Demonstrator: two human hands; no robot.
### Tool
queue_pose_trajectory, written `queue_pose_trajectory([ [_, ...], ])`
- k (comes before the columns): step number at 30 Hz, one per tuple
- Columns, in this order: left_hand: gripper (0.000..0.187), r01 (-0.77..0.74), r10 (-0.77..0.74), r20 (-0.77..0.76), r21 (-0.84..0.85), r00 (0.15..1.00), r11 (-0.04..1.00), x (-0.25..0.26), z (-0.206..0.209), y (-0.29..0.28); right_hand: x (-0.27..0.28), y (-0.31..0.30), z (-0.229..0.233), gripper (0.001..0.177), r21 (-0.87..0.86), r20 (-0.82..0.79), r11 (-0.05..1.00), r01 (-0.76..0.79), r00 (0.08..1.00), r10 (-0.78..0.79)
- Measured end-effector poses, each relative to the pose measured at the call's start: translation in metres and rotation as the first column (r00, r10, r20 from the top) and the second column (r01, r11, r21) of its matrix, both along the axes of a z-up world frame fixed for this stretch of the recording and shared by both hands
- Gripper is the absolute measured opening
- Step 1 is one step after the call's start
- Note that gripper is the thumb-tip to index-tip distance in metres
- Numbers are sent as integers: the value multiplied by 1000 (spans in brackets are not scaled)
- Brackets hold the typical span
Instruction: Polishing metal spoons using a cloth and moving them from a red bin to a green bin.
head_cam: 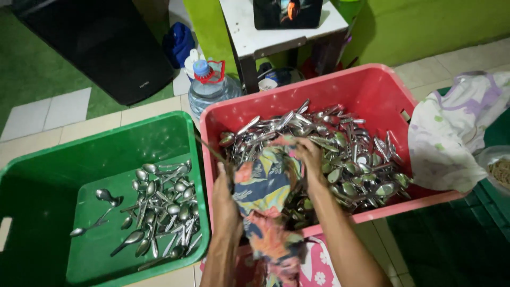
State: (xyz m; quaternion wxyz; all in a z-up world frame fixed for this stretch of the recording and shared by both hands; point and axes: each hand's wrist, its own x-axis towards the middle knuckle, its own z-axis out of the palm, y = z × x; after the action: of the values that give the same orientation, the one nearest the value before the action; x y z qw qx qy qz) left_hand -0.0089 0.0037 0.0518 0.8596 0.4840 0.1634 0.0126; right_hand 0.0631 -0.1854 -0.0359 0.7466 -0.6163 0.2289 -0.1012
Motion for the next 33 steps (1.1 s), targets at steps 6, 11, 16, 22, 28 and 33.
queue_pose_trajectory([
  [6, 22, 72, -75, 7, -388, 997, 919, 11, 40, -1, -6, 1, 37, 110, 14, 154, 734, -679, 727, 669],
  [11, 55, -32, 22, -70, -147, 997, 989, 19, 54, 0, -16, -9, -69, 37, 578, 815, -375, -724, 493, 304],
  [16, 45, -17, 16, 57, 14, 998, 1000, 24, 2, 13, -18, -22, -26, 33, 641, 761, -270, -719, 549, 345],
  [22, 25, -182, 169, 71, 301, 983, 936, 12, 8, 71, -21, -29, 15, 28, 718, 663, -113, -687, 626, 410],
  [28, 19, -203, 264, -18, 591, 964, 781, 3, -51, 174, -16, -34, 46, 24, 747, 584, 51, -663, 690, 428],
  [33, 27, -101, 290, -92, 803, 953, 588, -4, -96, 230, 4, -43, 8, 21, 751, 509, 195, -630, 742, 437],
])
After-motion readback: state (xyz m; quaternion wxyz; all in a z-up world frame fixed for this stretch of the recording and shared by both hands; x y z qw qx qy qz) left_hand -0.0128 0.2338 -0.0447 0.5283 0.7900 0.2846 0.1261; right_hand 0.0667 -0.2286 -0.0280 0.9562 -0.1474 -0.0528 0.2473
